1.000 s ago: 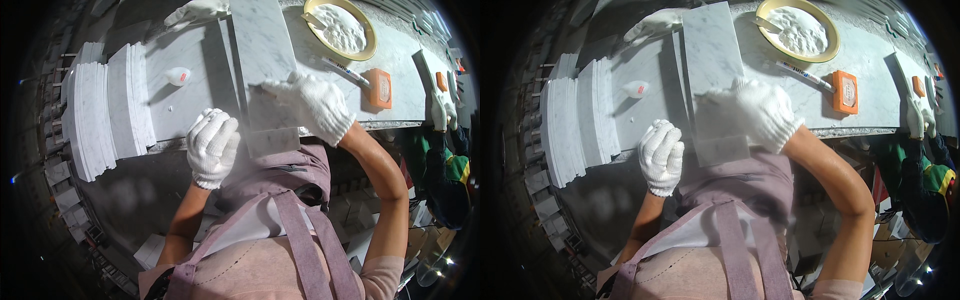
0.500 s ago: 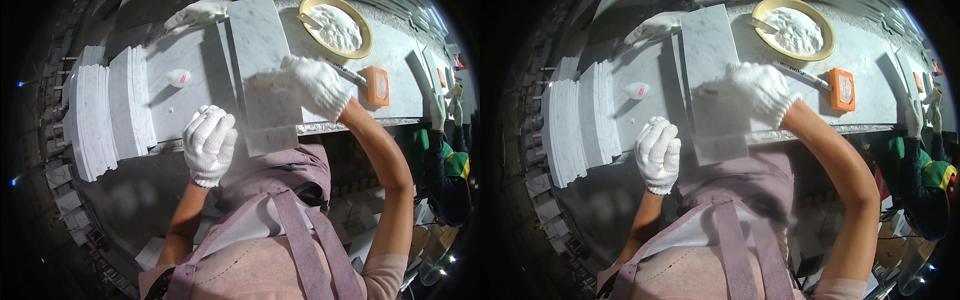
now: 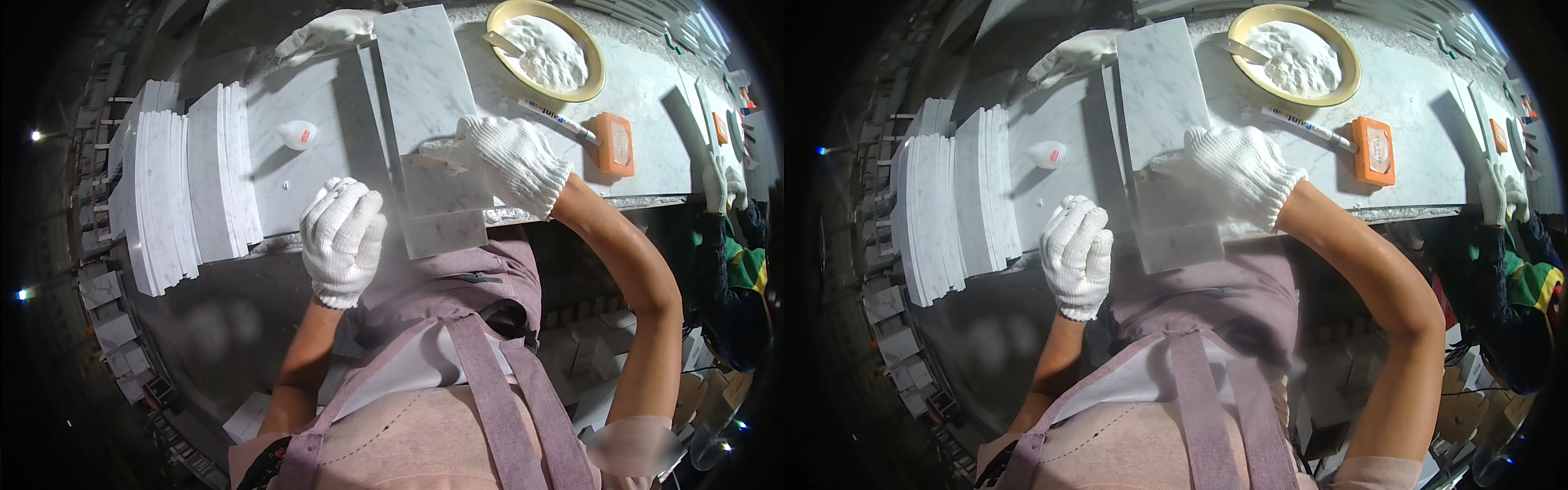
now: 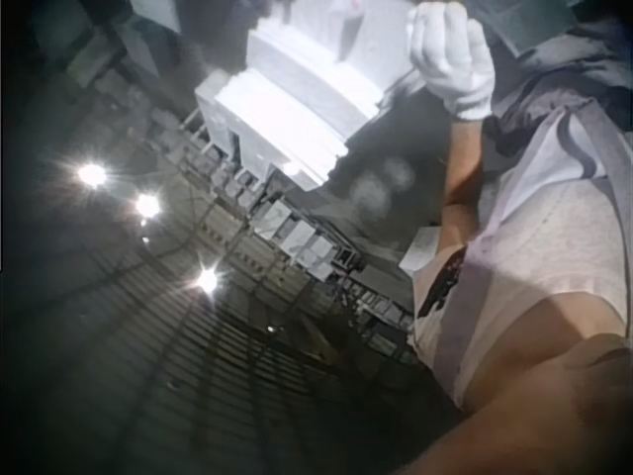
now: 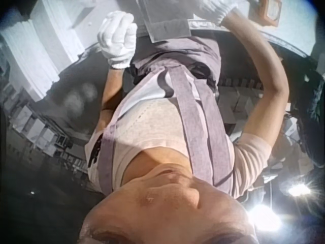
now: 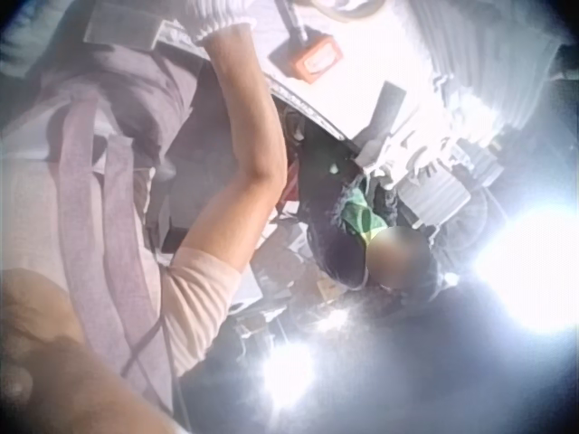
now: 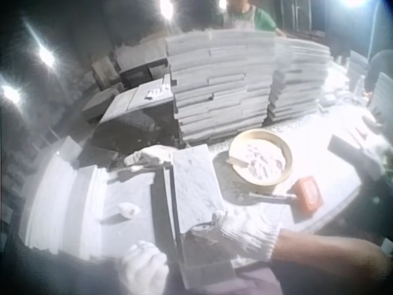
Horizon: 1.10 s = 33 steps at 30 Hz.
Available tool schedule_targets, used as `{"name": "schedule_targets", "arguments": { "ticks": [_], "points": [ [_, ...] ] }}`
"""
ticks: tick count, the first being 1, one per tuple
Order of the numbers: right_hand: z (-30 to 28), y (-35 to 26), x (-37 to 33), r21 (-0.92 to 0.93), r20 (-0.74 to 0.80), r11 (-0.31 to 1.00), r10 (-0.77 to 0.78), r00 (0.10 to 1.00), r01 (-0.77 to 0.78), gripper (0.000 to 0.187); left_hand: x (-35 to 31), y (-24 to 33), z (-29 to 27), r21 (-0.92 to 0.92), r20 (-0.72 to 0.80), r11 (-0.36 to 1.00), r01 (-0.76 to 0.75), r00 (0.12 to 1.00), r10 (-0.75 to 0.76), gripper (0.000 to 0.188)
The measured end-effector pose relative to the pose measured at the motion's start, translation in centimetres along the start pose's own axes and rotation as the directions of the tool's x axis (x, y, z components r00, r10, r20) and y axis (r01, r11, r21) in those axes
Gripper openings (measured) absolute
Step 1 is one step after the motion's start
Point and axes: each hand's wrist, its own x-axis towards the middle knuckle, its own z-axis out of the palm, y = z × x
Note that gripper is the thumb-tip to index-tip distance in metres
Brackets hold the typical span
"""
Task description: The person applies a white paste from a small bottle to the edges of a white rectangular tile, then uses a metal scraper to smooth and remove excess paste. The person repeats this process on multiple tiles, stacking the finished tiles on the table.
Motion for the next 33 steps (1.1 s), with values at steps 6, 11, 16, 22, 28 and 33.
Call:
{"name": "schedule_targets", "arguments": {
  "ticks": [6,11,16,22,28,33],
  "points": [
    [-0.4,0.2,0.0,0.049,0.041,0.997,0.054,0.998,-0.056,0.044,-0.5,-0.1,0.1,0.015,-0.014,1.000,-0.021,1.000,0.021,0.024],
    [-0.1,0.2,0.4,0.000,-0.038,1.000,0.024,0.999,-0.024,0.033,-0.3,-0.1,0.1,0.049,-0.038,0.999,-0.023,0.999,0.024,0.026],
    [-0.2,-1.0,-1.5,0.096,-0.113,0.991,-0.085,0.990,0.096,0.030,0.1,-0.5,0.2,0.043,-0.008,0.999,0.002,1.000,-0.002,0.029],
    [-0.3,-3.0,-11.6,0.453,0.083,0.891,-0.083,0.993,0.036,0.044,0.1,-1.5,0.6,-0.208,0.164,0.942,0.265,0.958,-0.233,0.028],
    [4.5,-7.0,-19.7,0.908,0.259,0.169,0.493,0.831,-0.383,0.046,2.1,-1.4,1.4,-0.256,0.210,0.937,0.239,0.960,-0.187,0.027],
    [9.1,-9.7,-21.1,0.957,0.286,-0.239,0.693,0.661,-0.164,0.029,3.9,-0.5,3.0,-0.062,0.187,0.995,-0.082,0.978,0.092,0.033]
  ]
}}
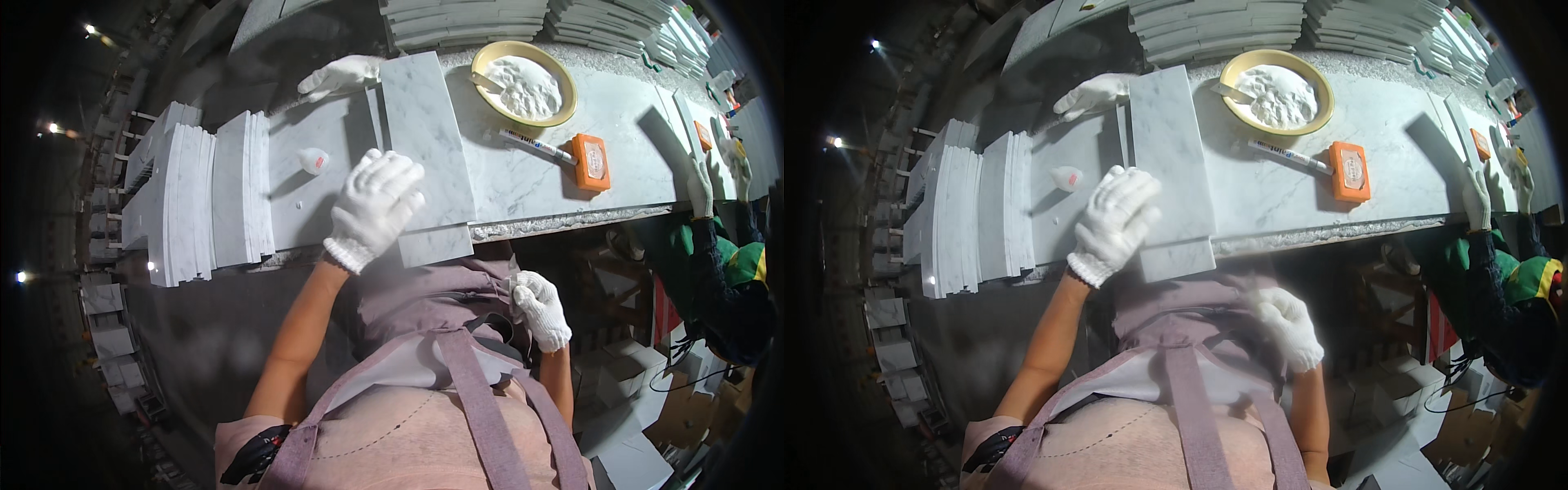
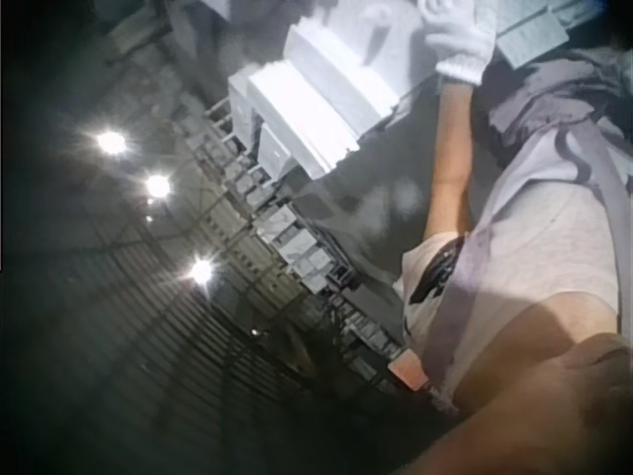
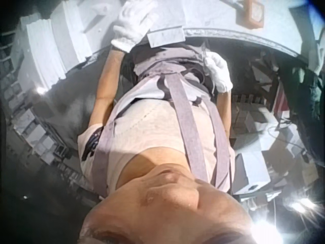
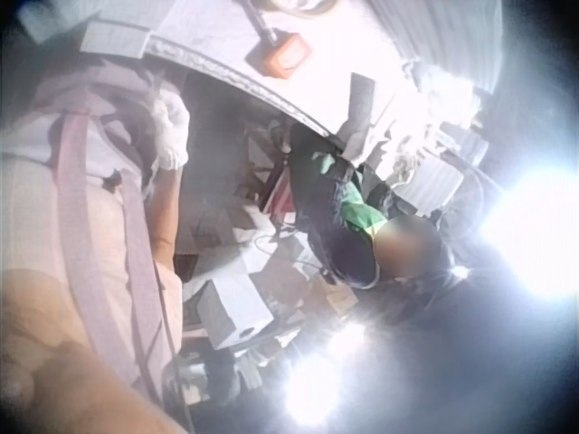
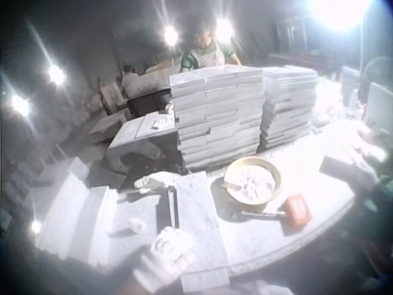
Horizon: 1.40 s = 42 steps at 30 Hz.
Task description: The person applies a white paste from a small bottle to the edges of a white rectangular tile, then uses a metal scraper to smooth and remove excess paste. The person repeats this process on multiple tiles, stacking the finished tiles on the table.
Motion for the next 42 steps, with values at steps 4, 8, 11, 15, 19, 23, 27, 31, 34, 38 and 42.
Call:
{"name": "schedule_targets", "arguments": {
  "ticks": [4,8,11,15,19,23,27,31,34,38,42],
  "points": [
    [1.1,-0.4,1.4,-0.054,0.046,0.999,0.005,0.999,-0.002,0.025,-0.3,1.4,0.8,0.091,0.014,0.978,-0.187,0.982,0.186,0.041],
    [1.4,-2.7,2.4,-0.115,0.112,0.993,0.045,0.993,-0.032,0.018,-0.2,2.0,0.6,0.137,-0.020,0.974,-0.181,0.983,0.185,0.042],
    [1.6,-3.2,3.3,-0.107,0.168,0.994,0.008,0.986,0.011,0.019,0.6,1.9,0.6,0.171,0.025,0.972,-0.161,0.987,0.159,0.045],
    [1.7,-2.7,4.2,-0.081,0.189,0.997,-0.007,0.982,0.022,0.038,1.1,2.1,0.5,0.185,0.120,0.972,-0.145,0.985,0.124,0.048],
    [2.1,-2.4,4.6,-0.083,0.182,0.997,0.016,0.983,-0.001,0.039,1.0,2.9,-0.6,0.221,0.132,0.960,-0.175,0.980,0.149,0.052],
    [2.5,-3.1,5.1,-0.083,0.206,0.996,-0.014,0.979,0.032,0.033,1.4,3.3,-2.9,0.094,0.333,0.984,-0.149,0.937,0.110,0.058],
    [2.4,-4.0,5.8,-0.116,0.218,0.992,-0.029,0.975,0.055,0.034,3.8,1.6,-5.8,-0.165,0.714,0.986,-0.020,0.687,0.133,0.044],
    [2.0,-5.0,6.2,-0.138,0.231,0.987,-0.054,0.972,0.087,0.033,9.6,-3.8,-9.6,-0.058,0.628,0.997,0.049,0.778,-0.001,0.037],
    [2.0,-5.1,6.1,-0.197,0.200,0.976,-0.058,0.978,0.098,0.033,14.8,-8.8,-10.2,0.095,0.361,0.989,0.111,0.922,-0.138,0.046],
    [2.0,-4.3,5.7,-0.121,0.162,0.991,-0.037,0.986,0.057,0.036,16.8,-14.9,-7.4,0.451,0.091,0.855,0.257,0.940,-0.330,0.054],
    [1.0,-3.8,5.8,-0.125,0.161,0.988,-0.074,0.984,0.094,0.033,16.4,-19.2,-4.5,0.334,0.244,0.821,0.464,0.798,-0.550,0.055]
  ]
}}
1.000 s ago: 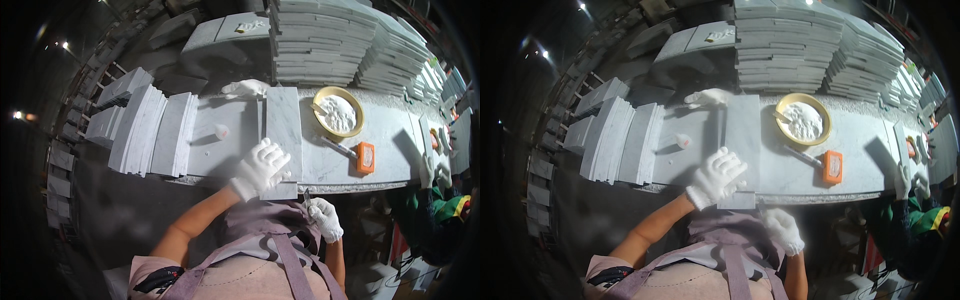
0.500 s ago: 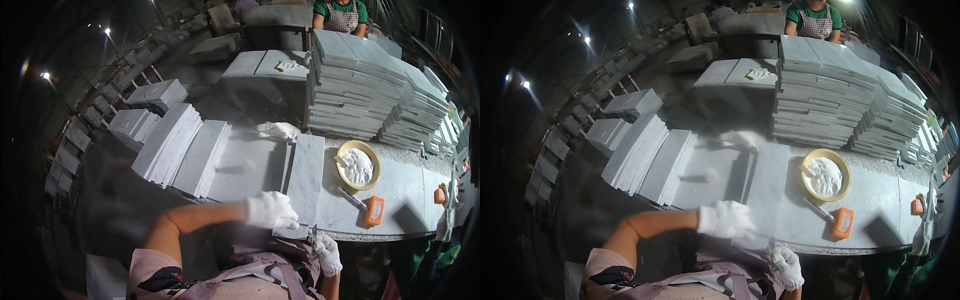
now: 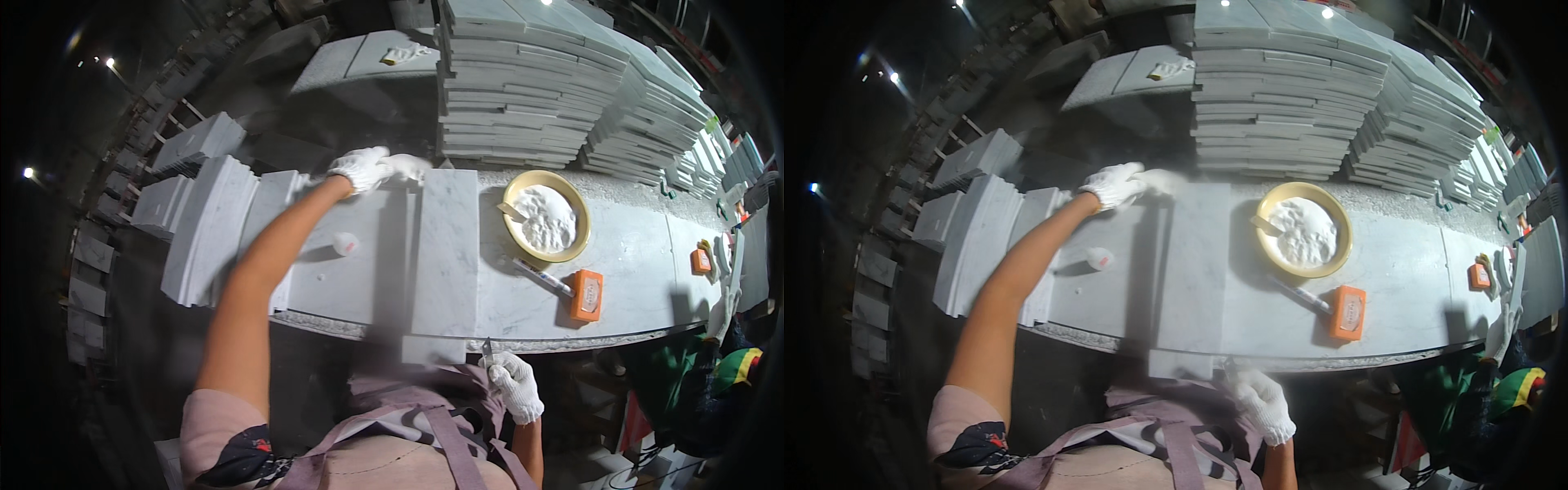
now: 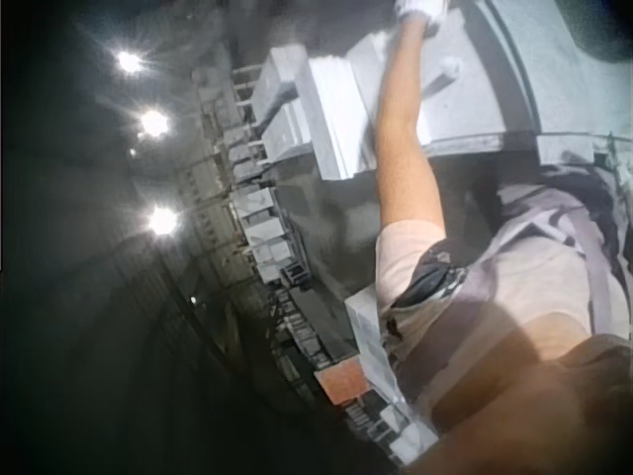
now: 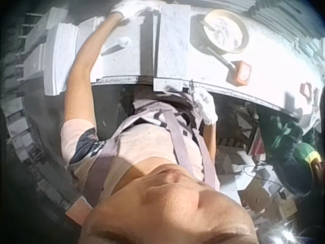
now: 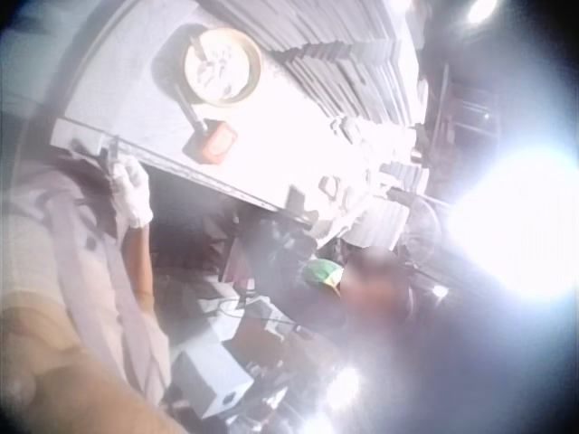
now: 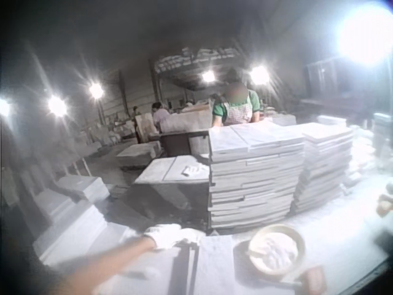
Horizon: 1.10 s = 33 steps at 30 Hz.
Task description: The person applies a white paste from a small bottle to the edges of a white rectangular tile, then uses a metal scraper to smooth and remove excess paste. The person repeats this process on multiple tiles, stacking the finished tiles on the table.
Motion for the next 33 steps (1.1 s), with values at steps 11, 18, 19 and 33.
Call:
{"name": "schedule_targets", "arguments": {
  "ticks": [11,18,19,33],
  "points": [
    [-1.4,-1.2,2.5,-0.041,-0.079,0.995,0.085,0.993,-0.089,0.037,1.3,0.8,-1.0,0.265,-0.010,0.944,-0.198,0.978,0.208,0.040],
    [-1.0,-1.8,4.0,-0.056,-0.118,0.995,0.070,0.990,-0.078,0.036,7.7,5.1,4.3,0.107,0.205,0.888,-0.447,0.884,0.420,0.038],
    [-1.0,-1.8,4.0,-0.050,-0.125,0.996,0.071,0.990,-0.078,0.035,8.4,5.0,4.7,0.073,0.252,0.901,-0.428,0.882,0.398,0.041],
    [-2.1,-2.5,5.0,0.059,-0.079,0.955,0.295,0.952,-0.291,0.018,13.5,5.1,8.4,0.004,0.370,0.955,-0.296,0.888,0.274,0.029]
  ]
}}
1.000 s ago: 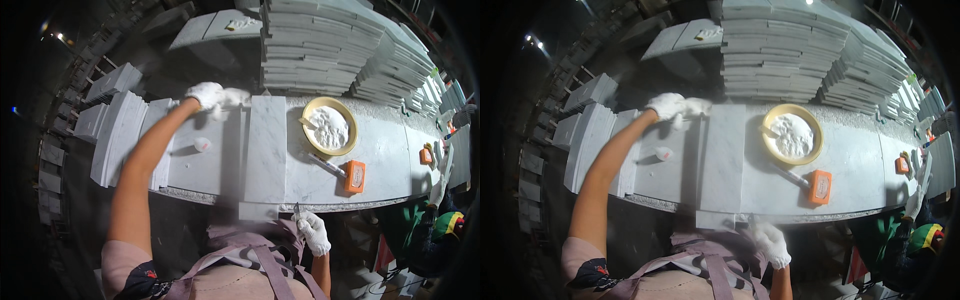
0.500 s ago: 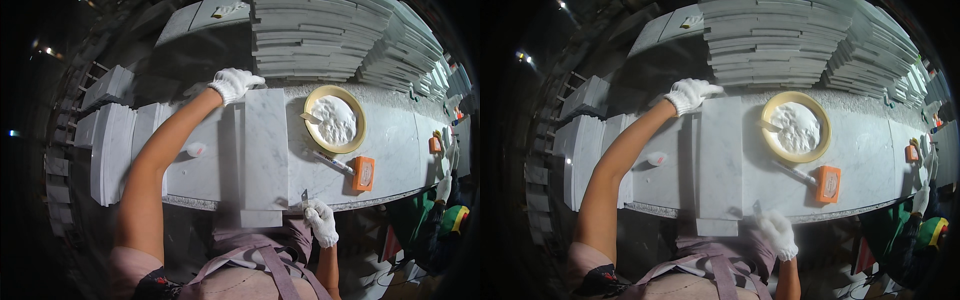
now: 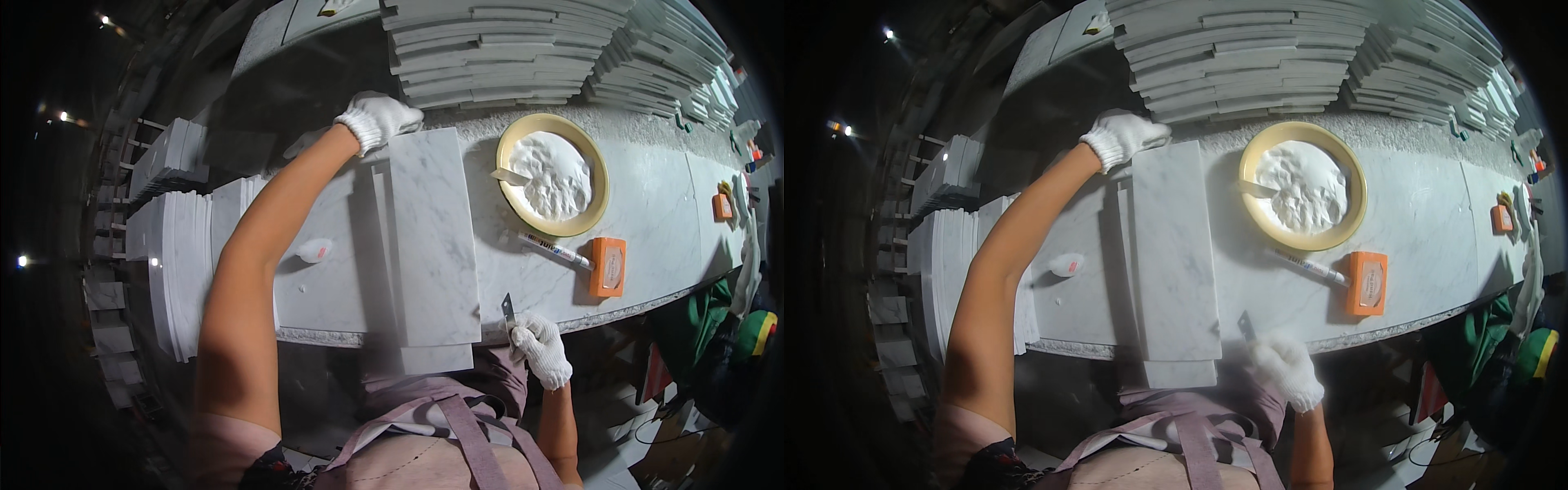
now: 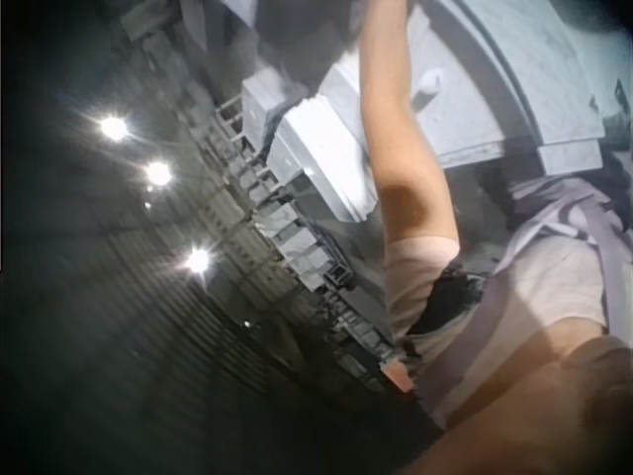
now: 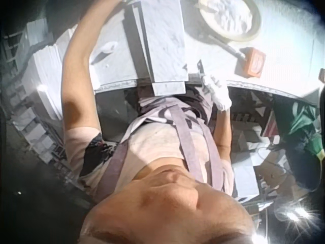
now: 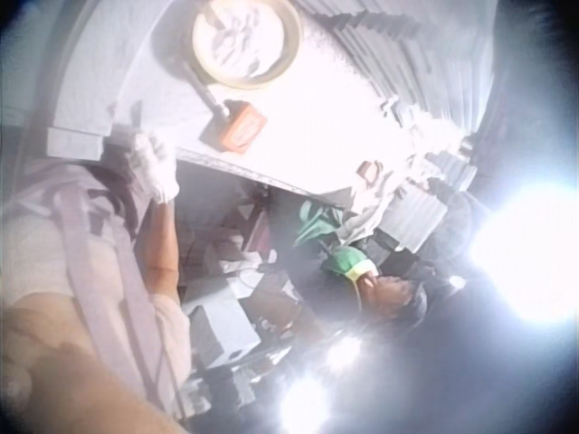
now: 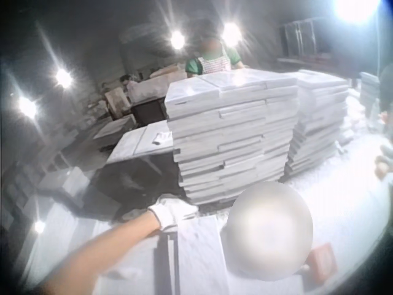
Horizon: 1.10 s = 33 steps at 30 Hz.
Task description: The person applies a white paste from a small bottle to the edges of a white rectangular tile, then uses a metal scraper to smooth and remove excess paste. The person repeats this process on multiple tiles, stacking the finished tiles on the table.
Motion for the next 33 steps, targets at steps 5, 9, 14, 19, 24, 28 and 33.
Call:
{"name": "schedule_targets", "arguments": {
  "ticks": [5,9,14,19,24,28,33],
  "points": [
    [0.1,0.5,0.3,-0.021,-0.005,0.994,-0.106,0.994,0.106,0.033,-6.1,-1.8,-2.9,0.600,-0.304,0.789,-0.132,0.875,0.378,0.010],
    [-0.1,0.9,0.3,0.027,-0.010,0.996,-0.083,0.997,0.083,0.033,-10.5,-4.4,-4.2,0.536,-0.403,0.832,-0.145,0.822,0.403,0.024],
    [-0.4,1.1,0.4,-0.061,0.081,0.989,-0.130,0.988,0.135,0.028,-8.4,-3.1,-0.9,-0.333,-0.422,0.898,-0.289,0.897,0.132,0.024],
    [0.2,1.4,0.3,-0.065,0.062,0.985,-0.154,0.986,0.158,0.028,-6.1,-0.1,-0.7,0.309,-0.243,0.942,-0.130,0.947,0.210,0.031],
    [0.4,1.5,0.4,-0.079,0.034,0.984,-0.156,0.987,0.159,0.027,-3.9,1.7,-2.6,0.362,-0.085,0.929,-0.076,0.990,0.115,0.036],
    [0.1,1.2,0.6,-0.074,0.072,0.982,-0.166,0.983,0.171,0.027,-2.4,1.8,-2.2,0.289,-0.062,0.954,-0.079,0.993,0.101,0.039],
    [0.0,0.6,0.7,-0.046,0.079,0.993,-0.103,0.992,0.106,0.027,-1.5,0.9,-1.0,-0.047,-0.068,0.999,0.015,0.998,-0.018,0.037]
  ]
}}
